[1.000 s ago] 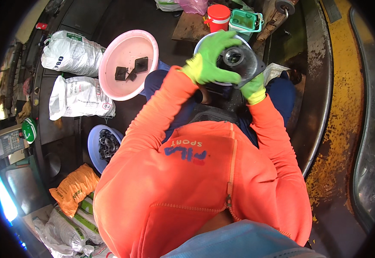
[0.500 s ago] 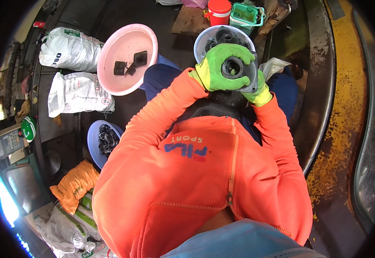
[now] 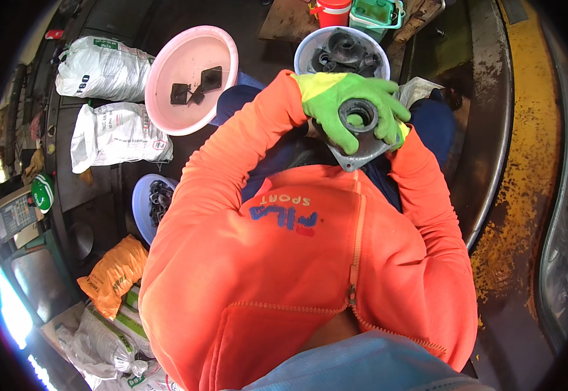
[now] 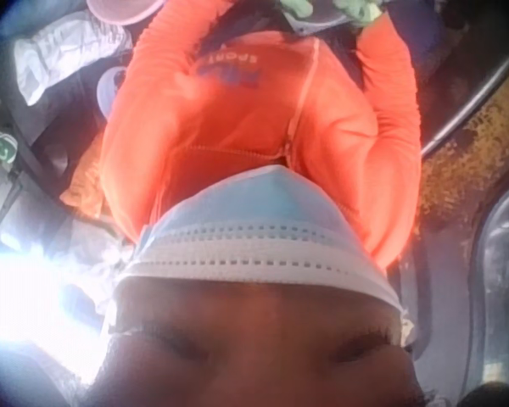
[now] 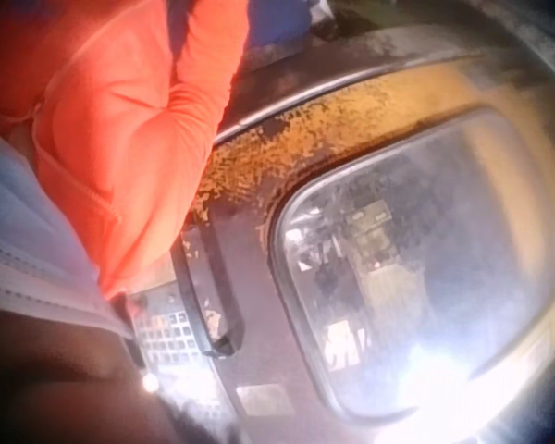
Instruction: The person scrubs small dark metal parts with a metal hook tool in a black tray, then rinses them in a green bucket. They transfer the cleaned parts to a white bowl and inspect them by hand.
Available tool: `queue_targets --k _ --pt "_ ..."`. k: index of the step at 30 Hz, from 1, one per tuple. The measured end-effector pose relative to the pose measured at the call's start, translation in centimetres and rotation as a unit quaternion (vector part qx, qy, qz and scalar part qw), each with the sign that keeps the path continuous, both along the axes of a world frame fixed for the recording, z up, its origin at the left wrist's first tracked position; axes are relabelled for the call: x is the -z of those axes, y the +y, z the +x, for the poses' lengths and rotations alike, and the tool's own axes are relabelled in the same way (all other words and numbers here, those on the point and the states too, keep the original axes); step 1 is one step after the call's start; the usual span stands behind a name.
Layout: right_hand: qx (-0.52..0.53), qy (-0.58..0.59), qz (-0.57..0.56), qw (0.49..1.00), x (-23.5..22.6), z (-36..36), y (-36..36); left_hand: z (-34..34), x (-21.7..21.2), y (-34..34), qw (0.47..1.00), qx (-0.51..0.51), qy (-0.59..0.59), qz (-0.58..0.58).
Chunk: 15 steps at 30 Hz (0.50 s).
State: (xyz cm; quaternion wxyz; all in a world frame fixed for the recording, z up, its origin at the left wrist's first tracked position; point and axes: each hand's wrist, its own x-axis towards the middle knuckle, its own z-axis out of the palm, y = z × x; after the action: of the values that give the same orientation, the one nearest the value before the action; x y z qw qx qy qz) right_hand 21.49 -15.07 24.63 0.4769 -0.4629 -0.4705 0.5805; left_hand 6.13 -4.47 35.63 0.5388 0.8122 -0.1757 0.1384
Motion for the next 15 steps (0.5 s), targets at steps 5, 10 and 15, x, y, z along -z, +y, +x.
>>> queue_targets --k 5,10,15 --pt "-0.046 -0.078 0.345 0.934 -1.2 0.5 2.5 -1.2 -0.3 1.3 0.958 -0.274 0.008 0.084" --pt "0.106 -0.012 0.255 0.961 -2.4 -1.6 2.3 0.8 2.5 -2.5 0.871 -0.483 -0.048 -0.076" --pt "0.144 -0.001 0.215 0.966 -3.3 -2.5 1.3 1.0 3.1 -3.3 0.863 -0.49 -0.114 -0.05"
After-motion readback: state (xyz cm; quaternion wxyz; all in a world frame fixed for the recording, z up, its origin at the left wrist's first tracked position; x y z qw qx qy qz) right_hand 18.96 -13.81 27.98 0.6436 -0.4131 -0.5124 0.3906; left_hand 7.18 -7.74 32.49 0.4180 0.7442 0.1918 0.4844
